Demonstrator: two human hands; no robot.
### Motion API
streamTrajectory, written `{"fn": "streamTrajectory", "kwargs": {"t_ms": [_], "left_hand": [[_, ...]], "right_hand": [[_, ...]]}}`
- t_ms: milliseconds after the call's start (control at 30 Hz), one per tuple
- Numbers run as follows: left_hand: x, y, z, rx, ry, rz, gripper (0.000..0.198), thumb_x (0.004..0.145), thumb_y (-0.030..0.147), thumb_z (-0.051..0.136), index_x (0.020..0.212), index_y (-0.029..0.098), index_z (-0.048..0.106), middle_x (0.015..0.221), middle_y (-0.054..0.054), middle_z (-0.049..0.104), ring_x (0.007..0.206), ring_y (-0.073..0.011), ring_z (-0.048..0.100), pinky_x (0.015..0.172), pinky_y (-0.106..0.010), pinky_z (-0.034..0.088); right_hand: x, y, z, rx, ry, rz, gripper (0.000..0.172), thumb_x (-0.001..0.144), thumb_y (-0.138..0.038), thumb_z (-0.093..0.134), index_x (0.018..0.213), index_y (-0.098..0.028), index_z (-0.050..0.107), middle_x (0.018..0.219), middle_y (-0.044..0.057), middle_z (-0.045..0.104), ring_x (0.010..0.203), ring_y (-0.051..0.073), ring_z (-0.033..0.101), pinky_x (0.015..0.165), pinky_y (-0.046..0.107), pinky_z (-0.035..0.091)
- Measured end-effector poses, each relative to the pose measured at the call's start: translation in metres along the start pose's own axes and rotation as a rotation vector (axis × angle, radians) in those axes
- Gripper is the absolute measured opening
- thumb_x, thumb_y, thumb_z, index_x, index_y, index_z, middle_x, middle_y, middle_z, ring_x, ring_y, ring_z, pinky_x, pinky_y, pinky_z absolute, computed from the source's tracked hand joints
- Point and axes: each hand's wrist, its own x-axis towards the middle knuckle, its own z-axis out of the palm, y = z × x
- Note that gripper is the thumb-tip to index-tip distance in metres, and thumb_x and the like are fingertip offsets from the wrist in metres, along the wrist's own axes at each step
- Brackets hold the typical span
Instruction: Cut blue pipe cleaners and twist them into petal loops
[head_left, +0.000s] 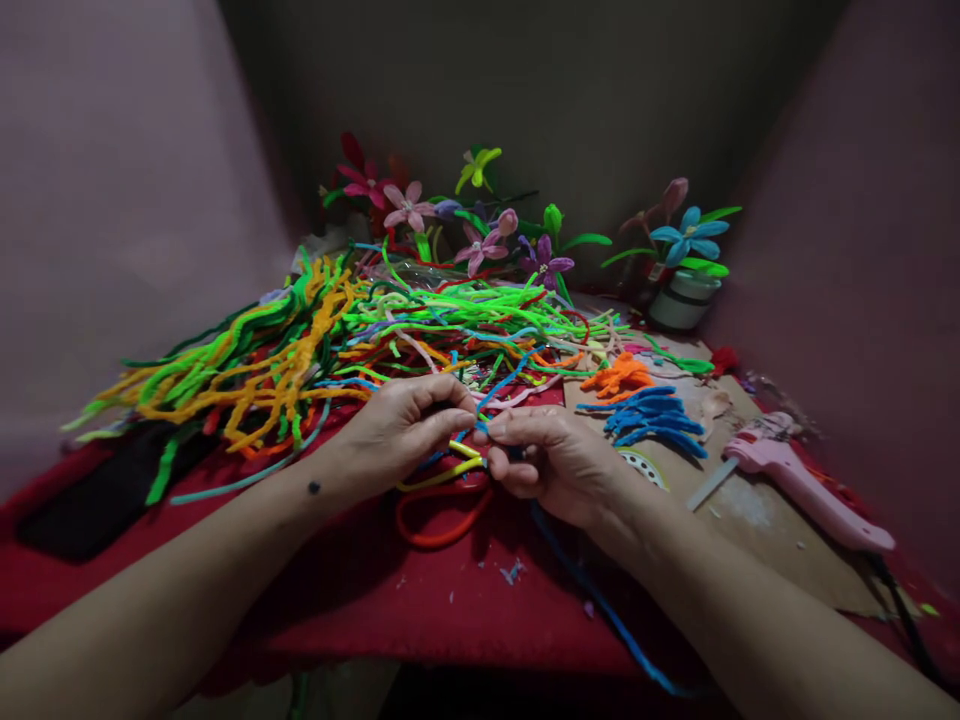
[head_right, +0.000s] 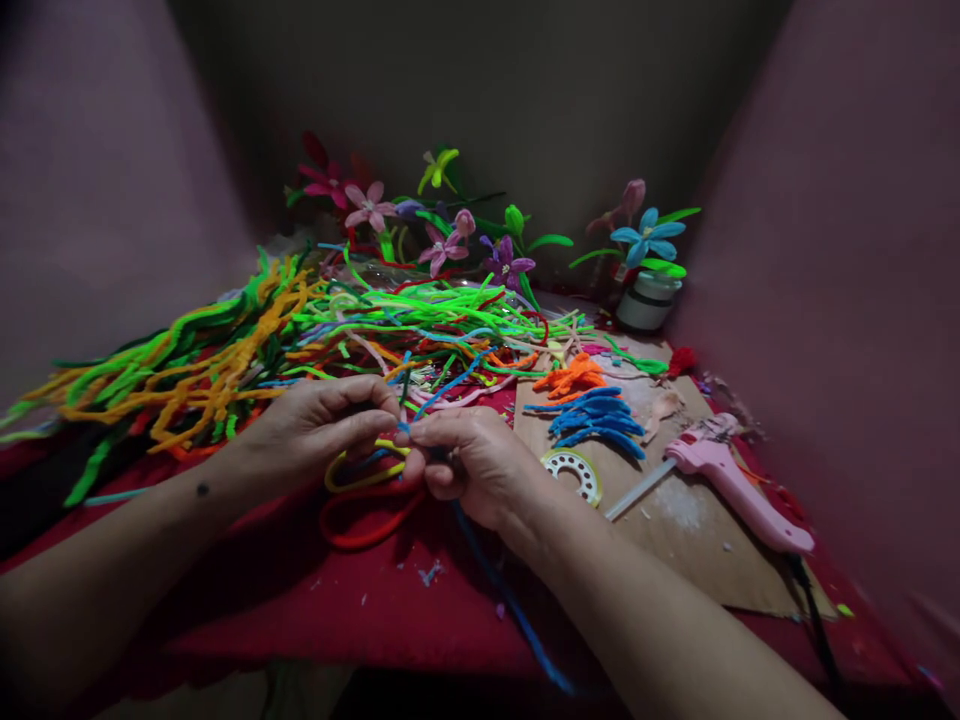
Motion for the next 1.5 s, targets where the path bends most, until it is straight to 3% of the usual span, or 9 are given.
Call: {"fn": "streamTrajectory", "kwargs": {"t_ms": [300, 433, 600, 933, 1100, 1200, 1267, 1400, 1500], "left_hand": [[0.0, -0.002, -0.002, -0.042, -0.117, -0.109, 0.023, 0.081, 0.032, 0.049, 0.064, 0.016, 0.054, 0.051, 0.004, 0.048, 0.045, -0.0068, 0.039, 0.045, -0.017, 0.032], [0.0, 0.001, -0.004, -0.046, -0.141, -0.037, 0.013, 0.073, 0.027, 0.061, 0.073, 0.014, 0.064, 0.066, -0.001, 0.058, 0.06, -0.0107, 0.05, 0.055, -0.019, 0.04], [0.001, -0.002, -0.006, 0.013, -0.056, 0.058, 0.012, 0.07, 0.025, 0.063, 0.072, 0.015, 0.071, 0.072, -0.002, 0.062, 0.063, -0.0115, 0.053, 0.058, -0.018, 0.041], [-0.004, -0.004, 0.005, 0.196, 0.151, 0.048, 0.022, 0.073, 0.028, 0.061, 0.055, 0.016, 0.065, 0.042, 0.004, 0.046, 0.04, -0.005, 0.037, 0.04, -0.016, 0.028], [0.0, -0.001, 0.002, -0.01, 0.129, -0.129, 0.029, 0.077, 0.033, 0.056, 0.053, 0.016, 0.057, 0.044, 0.002, 0.05, 0.035, -0.0069, 0.043, 0.037, -0.017, 0.031], [0.004, -0.002, -0.007, -0.097, 0.204, -0.132, 0.026, 0.08, 0.034, 0.05, 0.063, 0.016, 0.058, 0.052, 0.001, 0.055, 0.037, -0.0066, 0.044, 0.038, -0.018, 0.032], [0.005, -0.005, -0.013, -0.012, 0.103, -0.117, 0.022, 0.078, 0.032, 0.053, 0.065, 0.016, 0.059, 0.053, 0.001, 0.053, 0.041, -0.0067, 0.044, 0.041, -0.017, 0.032], [0.002, -0.014, -0.011, 0.435, -0.311, 0.026, 0.015, 0.071, 0.033, 0.061, 0.074, 0.018, 0.058, 0.064, 0.001, 0.055, 0.056, -0.0105, 0.048, 0.049, -0.019, 0.033], [-0.002, -0.019, -0.003, 0.74, -0.361, 0.113, 0.012, 0.074, 0.031, 0.057, 0.08, 0.02, 0.053, 0.072, 0.002, 0.056, 0.059, -0.0115, 0.048, 0.051, -0.022, 0.031]], "right_hand": [[0.0, 0.0, -0.001, -0.075, 0.049, -0.023, 0.012, 0.061, -0.019, 0.062, 0.058, -0.014, 0.052, 0.039, -0.003, 0.053, 0.029, 0.002, 0.024, 0.035, 0.021, 0.01], [-0.001, -0.001, 0.0, -0.085, 0.039, -0.036, 0.014, 0.062, -0.018, 0.062, 0.057, -0.015, 0.05, 0.035, -0.006, 0.046, 0.029, 0.002, 0.021, 0.035, 0.021, 0.009], [-0.001, -0.001, -0.002, -0.109, 0.036, -0.072, 0.014, 0.063, -0.019, 0.062, 0.058, -0.016, 0.049, 0.036, -0.008, 0.042, 0.03, 0.002, 0.019, 0.035, 0.021, 0.009], [-0.001, -0.002, -0.001, -0.23, 0.123, -0.106, 0.021, 0.063, -0.021, 0.065, 0.051, -0.016, 0.048, 0.036, -0.009, 0.032, 0.031, 0.002, 0.02, 0.033, 0.02, 0.009], [-0.004, -0.012, -0.001, -0.284, 0.204, -0.193, 0.014, 0.061, -0.018, 0.065, 0.052, -0.015, 0.054, 0.035, -0.008, 0.033, 0.031, 0.002, 0.023, 0.033, 0.02, 0.012], [-0.005, -0.023, -0.006, -0.252, 0.271, -0.251, 0.013, 0.061, -0.016, 0.064, 0.052, -0.015, 0.055, 0.035, -0.008, 0.033, 0.031, 0.002, 0.022, 0.033, 0.02, 0.01], [-0.005, -0.03, -0.012, -0.202, 0.314, -0.338, 0.018, 0.061, -0.014, 0.063, 0.049, -0.016, 0.05, 0.034, -0.008, 0.03, 0.031, 0.002, 0.02, 0.034, 0.021, 0.009], [-0.003, -0.037, -0.02, -0.23, 0.371, -0.46, 0.018, 0.06, -0.014, 0.064, 0.048, -0.015, 0.05, 0.034, -0.008, 0.031, 0.032, 0.002, 0.021, 0.034, 0.021, 0.008], [-0.002, -0.038, -0.02, -0.254, 0.399, -0.474, 0.011, 0.059, -0.016, 0.064, 0.052, -0.014, 0.056, 0.034, -0.008, 0.033, 0.031, 0.003, 0.023, 0.035, 0.021, 0.008]]}}
